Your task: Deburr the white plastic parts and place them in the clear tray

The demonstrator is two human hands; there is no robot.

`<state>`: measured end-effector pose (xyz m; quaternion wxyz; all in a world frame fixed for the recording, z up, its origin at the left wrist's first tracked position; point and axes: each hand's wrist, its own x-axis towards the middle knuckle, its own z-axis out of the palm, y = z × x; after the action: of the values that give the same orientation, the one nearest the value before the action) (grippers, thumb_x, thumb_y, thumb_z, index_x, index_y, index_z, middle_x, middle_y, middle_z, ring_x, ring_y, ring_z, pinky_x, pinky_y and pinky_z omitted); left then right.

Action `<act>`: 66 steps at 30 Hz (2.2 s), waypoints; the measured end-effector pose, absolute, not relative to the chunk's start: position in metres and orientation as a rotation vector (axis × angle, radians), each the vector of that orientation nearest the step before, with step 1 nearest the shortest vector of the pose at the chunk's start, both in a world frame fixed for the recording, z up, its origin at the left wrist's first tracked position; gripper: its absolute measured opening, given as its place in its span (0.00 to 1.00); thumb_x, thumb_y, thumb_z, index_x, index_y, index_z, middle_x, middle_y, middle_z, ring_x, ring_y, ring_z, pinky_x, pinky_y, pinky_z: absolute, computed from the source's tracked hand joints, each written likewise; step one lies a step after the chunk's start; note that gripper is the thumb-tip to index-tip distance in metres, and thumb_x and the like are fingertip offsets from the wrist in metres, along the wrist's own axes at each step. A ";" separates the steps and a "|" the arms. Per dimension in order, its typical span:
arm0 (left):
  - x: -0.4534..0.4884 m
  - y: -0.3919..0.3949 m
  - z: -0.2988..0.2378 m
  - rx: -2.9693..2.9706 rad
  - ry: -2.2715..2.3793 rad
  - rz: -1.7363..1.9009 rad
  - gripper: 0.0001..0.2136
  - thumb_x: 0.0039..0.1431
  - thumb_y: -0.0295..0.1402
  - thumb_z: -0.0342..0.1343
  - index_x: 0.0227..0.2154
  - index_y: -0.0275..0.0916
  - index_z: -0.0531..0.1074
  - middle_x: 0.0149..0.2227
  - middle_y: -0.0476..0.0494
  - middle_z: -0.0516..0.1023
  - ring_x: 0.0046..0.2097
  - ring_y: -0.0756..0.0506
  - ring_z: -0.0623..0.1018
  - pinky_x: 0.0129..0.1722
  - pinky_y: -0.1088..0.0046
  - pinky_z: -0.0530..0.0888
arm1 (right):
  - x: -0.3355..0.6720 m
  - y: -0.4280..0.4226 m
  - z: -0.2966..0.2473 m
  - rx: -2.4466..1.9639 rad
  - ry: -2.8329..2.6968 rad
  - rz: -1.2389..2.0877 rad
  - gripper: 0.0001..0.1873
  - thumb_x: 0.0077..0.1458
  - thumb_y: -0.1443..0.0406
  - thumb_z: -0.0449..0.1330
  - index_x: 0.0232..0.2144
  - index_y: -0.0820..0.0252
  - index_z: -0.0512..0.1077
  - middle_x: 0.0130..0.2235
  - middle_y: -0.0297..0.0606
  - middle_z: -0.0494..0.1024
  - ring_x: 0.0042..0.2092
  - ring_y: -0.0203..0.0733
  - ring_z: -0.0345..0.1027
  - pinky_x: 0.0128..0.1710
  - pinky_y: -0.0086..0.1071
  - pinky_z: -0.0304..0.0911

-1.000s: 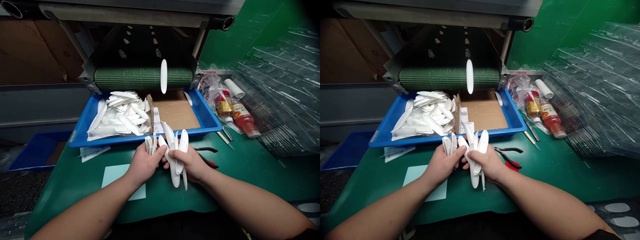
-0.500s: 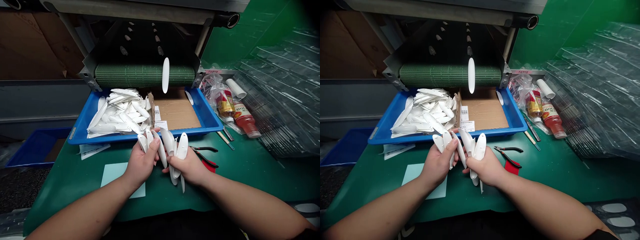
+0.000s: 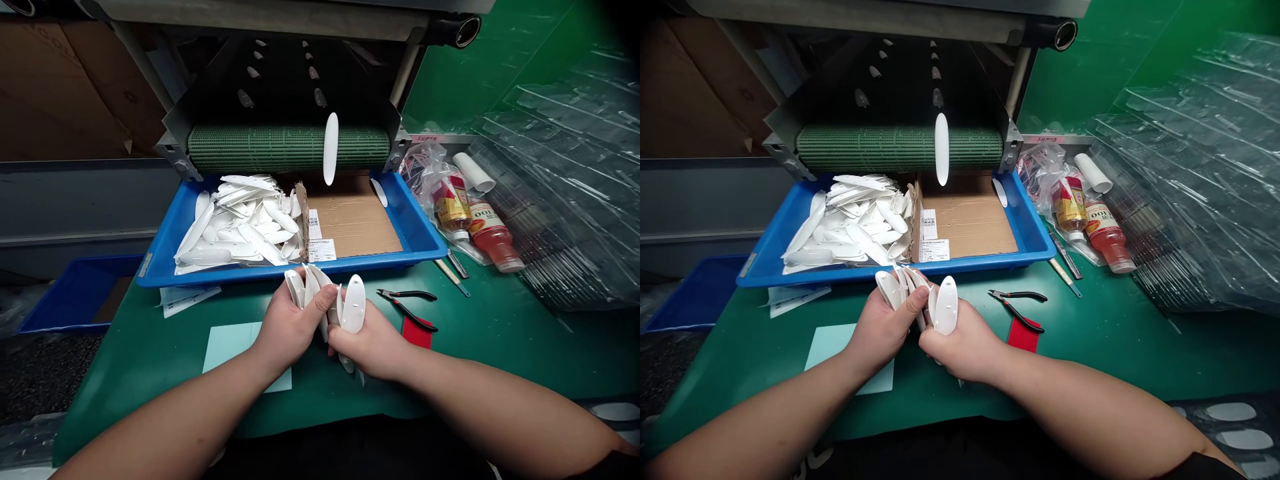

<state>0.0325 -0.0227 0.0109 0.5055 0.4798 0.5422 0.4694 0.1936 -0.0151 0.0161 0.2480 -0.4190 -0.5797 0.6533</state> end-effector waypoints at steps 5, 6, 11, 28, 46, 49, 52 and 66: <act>0.033 -0.026 0.015 1.158 1.274 1.146 0.18 0.64 0.50 0.62 0.39 0.39 0.70 0.36 0.46 0.76 0.38 0.45 0.77 0.39 0.69 0.74 | 0.200 -0.013 0.020 -1.100 -1.530 1.926 0.09 0.45 0.70 0.56 0.32 0.56 0.68 0.23 0.27 0.75 0.24 0.36 0.70 0.22 0.26 0.66; 0.033 -0.026 0.016 1.171 1.287 1.170 0.17 0.64 0.49 0.63 0.39 0.39 0.70 0.36 0.46 0.76 0.38 0.45 0.76 0.40 0.70 0.74 | 0.201 -0.012 0.021 -1.088 -1.516 1.954 0.10 0.45 0.70 0.57 0.34 0.56 0.68 0.23 0.27 0.75 0.24 0.36 0.71 0.22 0.26 0.66; 0.031 -0.026 0.016 1.157 1.318 1.387 0.15 0.64 0.44 0.65 0.40 0.41 0.68 0.34 0.49 0.75 0.35 0.47 0.76 0.37 0.71 0.74 | 0.205 -0.009 0.027 -1.059 -1.452 1.972 0.21 0.46 0.67 0.58 0.46 0.55 0.70 0.25 0.26 0.75 0.23 0.38 0.72 0.20 0.25 0.66; 0.030 -0.027 0.021 1.674 1.355 0.875 0.15 0.62 0.34 0.64 0.50 0.46 0.71 0.42 0.51 0.79 0.38 0.47 0.77 0.38 0.72 0.73 | 0.213 0.001 0.021 -1.176 -1.345 1.470 0.16 0.54 0.59 0.69 0.44 0.57 0.76 0.39 0.36 0.80 0.40 0.43 0.75 0.40 0.33 0.70; 0.030 -0.024 0.004 1.913 1.418 0.830 0.25 0.71 0.41 0.52 0.67 0.41 0.61 0.61 0.40 0.75 0.59 0.39 0.77 0.60 0.60 0.72 | 0.209 0.001 0.011 -1.148 -1.295 1.281 0.11 0.55 0.58 0.72 0.33 0.59 0.78 0.34 0.37 0.81 0.36 0.42 0.75 0.37 0.34 0.71; 0.030 -0.025 0.005 1.823 1.440 0.743 0.30 0.70 0.43 0.54 0.70 0.44 0.56 0.58 0.41 0.78 0.56 0.37 0.79 0.57 0.57 0.75 | 0.205 -0.002 0.008 -1.145 -1.283 1.270 0.11 0.55 0.58 0.71 0.34 0.59 0.78 0.34 0.37 0.82 0.35 0.41 0.75 0.36 0.33 0.71; 0.030 -0.025 0.006 1.757 1.422 0.727 0.34 0.67 0.44 0.60 0.71 0.48 0.54 0.58 0.44 0.79 0.55 0.38 0.80 0.56 0.61 0.76 | 0.204 -0.004 0.007 -1.137 -1.295 1.247 0.10 0.56 0.58 0.70 0.33 0.59 0.77 0.33 0.36 0.81 0.34 0.39 0.74 0.35 0.31 0.70; 0.028 -0.019 0.009 1.383 1.203 0.763 0.36 0.65 0.42 0.61 0.72 0.46 0.54 0.57 0.41 0.78 0.52 0.39 0.81 0.55 0.59 0.78 | 0.213 0.014 0.013 -0.947 -0.944 1.459 0.18 0.54 0.58 0.75 0.39 0.59 0.73 0.44 0.41 0.84 0.40 0.45 0.82 0.43 0.40 0.81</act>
<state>0.0282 -0.0185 0.0088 0.5464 0.5833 0.5076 0.3218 0.2129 0.0144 0.0131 0.5492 -0.4001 -0.3985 0.6161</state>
